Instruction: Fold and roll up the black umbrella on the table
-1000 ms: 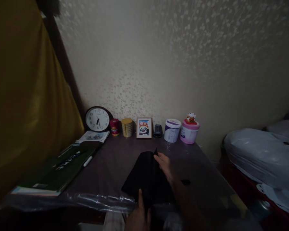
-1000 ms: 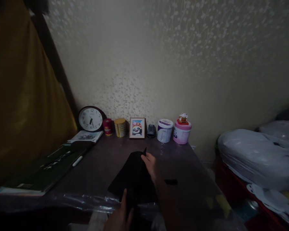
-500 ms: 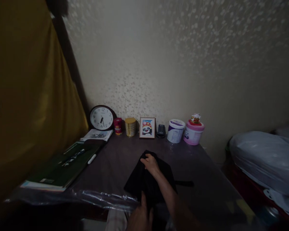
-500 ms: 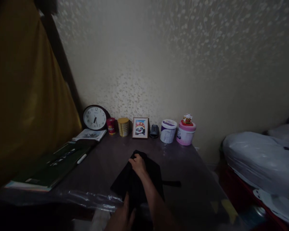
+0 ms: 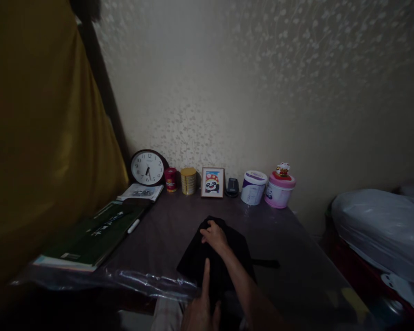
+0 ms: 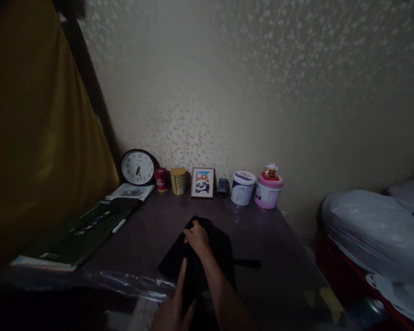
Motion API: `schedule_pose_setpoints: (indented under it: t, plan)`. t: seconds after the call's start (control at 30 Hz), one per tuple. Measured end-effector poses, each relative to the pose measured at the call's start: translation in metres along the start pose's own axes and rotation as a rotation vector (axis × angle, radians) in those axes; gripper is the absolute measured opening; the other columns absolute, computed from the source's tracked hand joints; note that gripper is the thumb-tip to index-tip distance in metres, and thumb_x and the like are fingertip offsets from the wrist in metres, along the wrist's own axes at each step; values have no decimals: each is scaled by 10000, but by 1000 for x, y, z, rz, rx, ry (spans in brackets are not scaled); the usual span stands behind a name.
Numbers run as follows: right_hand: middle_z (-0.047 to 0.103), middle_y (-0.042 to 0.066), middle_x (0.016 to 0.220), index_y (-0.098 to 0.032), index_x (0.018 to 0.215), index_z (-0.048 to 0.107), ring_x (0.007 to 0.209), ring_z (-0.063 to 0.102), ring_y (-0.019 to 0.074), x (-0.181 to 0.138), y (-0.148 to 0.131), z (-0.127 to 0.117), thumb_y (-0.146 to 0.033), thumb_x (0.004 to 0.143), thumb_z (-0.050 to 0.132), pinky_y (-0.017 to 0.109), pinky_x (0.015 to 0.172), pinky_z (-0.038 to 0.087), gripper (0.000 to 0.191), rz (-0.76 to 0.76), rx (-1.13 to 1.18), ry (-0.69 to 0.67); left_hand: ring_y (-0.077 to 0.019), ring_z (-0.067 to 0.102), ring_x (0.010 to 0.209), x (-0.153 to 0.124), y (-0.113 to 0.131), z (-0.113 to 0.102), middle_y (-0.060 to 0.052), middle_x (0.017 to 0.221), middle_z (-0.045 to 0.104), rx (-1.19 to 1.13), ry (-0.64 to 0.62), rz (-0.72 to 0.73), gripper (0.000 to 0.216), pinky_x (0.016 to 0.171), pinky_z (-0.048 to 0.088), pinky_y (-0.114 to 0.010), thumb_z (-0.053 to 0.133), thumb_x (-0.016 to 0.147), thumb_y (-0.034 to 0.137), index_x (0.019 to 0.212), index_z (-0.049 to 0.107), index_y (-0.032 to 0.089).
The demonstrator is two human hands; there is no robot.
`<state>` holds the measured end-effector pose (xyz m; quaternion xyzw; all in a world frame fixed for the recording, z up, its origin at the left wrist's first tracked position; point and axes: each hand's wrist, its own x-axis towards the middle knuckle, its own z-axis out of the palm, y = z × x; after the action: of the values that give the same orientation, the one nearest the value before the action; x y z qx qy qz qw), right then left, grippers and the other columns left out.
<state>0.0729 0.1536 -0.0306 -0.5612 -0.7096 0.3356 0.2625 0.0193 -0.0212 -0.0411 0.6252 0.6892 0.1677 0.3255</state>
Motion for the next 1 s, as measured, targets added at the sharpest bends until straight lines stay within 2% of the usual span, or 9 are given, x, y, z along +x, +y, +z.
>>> schedule_pose_setpoints:
  t: [0.1, 0.23, 0.37, 0.43, 0.53, 0.67, 0.8, 0.87, 1.0]
  plan:
    - [694, 32, 643, -74, 1214, 427, 725, 652, 159, -1, -3, 0, -290, 770, 498, 240, 626, 425, 499, -34, 3, -11, -146, 645, 800, 2, 3, -3, -34, 946, 685, 90, -37, 71, 776, 655, 407, -199, 403, 792, 120, 1402, -64, 223]
    - [696, 11, 720, -154, 1149, 507, 644, 640, 119, -17, -5, -11, -275, 828, 448, 218, 631, 449, 348, -143, 52, -71, -173, 654, 804, 6, 3, -1, -52, 911, 700, 138, -78, 34, 745, 641, 408, -223, 393, 806, 159, 1402, -53, 194]
    - [680, 22, 875, -221, 885, 637, 843, 609, 144, -54, 4, -29, -287, 868, 426, 284, 818, 433, 223, -496, -7, 39, -198, 661, 810, 9, -1, 3, -92, 932, 702, 124, -88, 11, 704, 635, 414, -243, 347, 847, 220, 1393, -89, 128]
    - [674, 24, 886, -225, 862, 642, 907, 582, 154, -70, 15, -35, -276, 873, 433, 308, 867, 417, 216, -614, -59, 69, -207, 665, 793, 11, -3, 5, -111, 923, 702, 97, -98, 24, 696, 635, 422, -254, 325, 853, 228, 1387, -100, 90]
    - [661, 34, 984, -234, 949, 634, 1046, 529, 170, -77, 31, -37, -265, 868, 453, 350, 945, 383, 201, -679, -119, 53, -231, 663, 805, 15, -6, 8, -130, 948, 694, 87, -126, 11, 699, 646, 440, -280, 312, 849, 226, 1378, -113, 60]
    - [595, 36, 1170, -252, 1075, 595, 1191, 431, 192, -54, 41, -33, -311, 868, 455, 445, 1044, 251, 257, -671, -218, -17, -248, 651, 860, 19, -5, 10, -140, 1060, 655, 118, -134, -50, 728, 681, 462, -308, 343, 828, 215, 1376, -121, 93]
    - [589, 32, 1189, -245, 1100, 587, 1216, 409, 184, -14, 45, -29, -342, 882, 419, 452, 1057, 211, 292, -660, -274, -32, -278, 648, 876, 19, -1, 7, -144, 1025, 671, 110, -146, -105, 714, 710, 465, -356, 345, 830, 226, 1379, -101, 132]
    - [596, 27, 1182, -236, 1102, 588, 1216, 411, 174, 6, 47, -27, -327, 892, 398, 436, 1060, 210, 298, -633, -309, -24, -283, 648, 879, 19, 0, 5, -145, 1009, 677, 94, -155, -109, 715, 715, 462, -359, 347, 831, 228, 1377, -104, 129]
    - [605, 25, 1169, -238, 1062, 613, 1187, 451, 171, 40, 48, -23, -271, 896, 370, 403, 1018, 302, 297, -499, -374, 31, -241, 654, 875, 20, -1, 4, -121, 1010, 682, 88, -149, -103, 732, 709, 454, -302, 359, 830, 232, 1373, -121, 122]
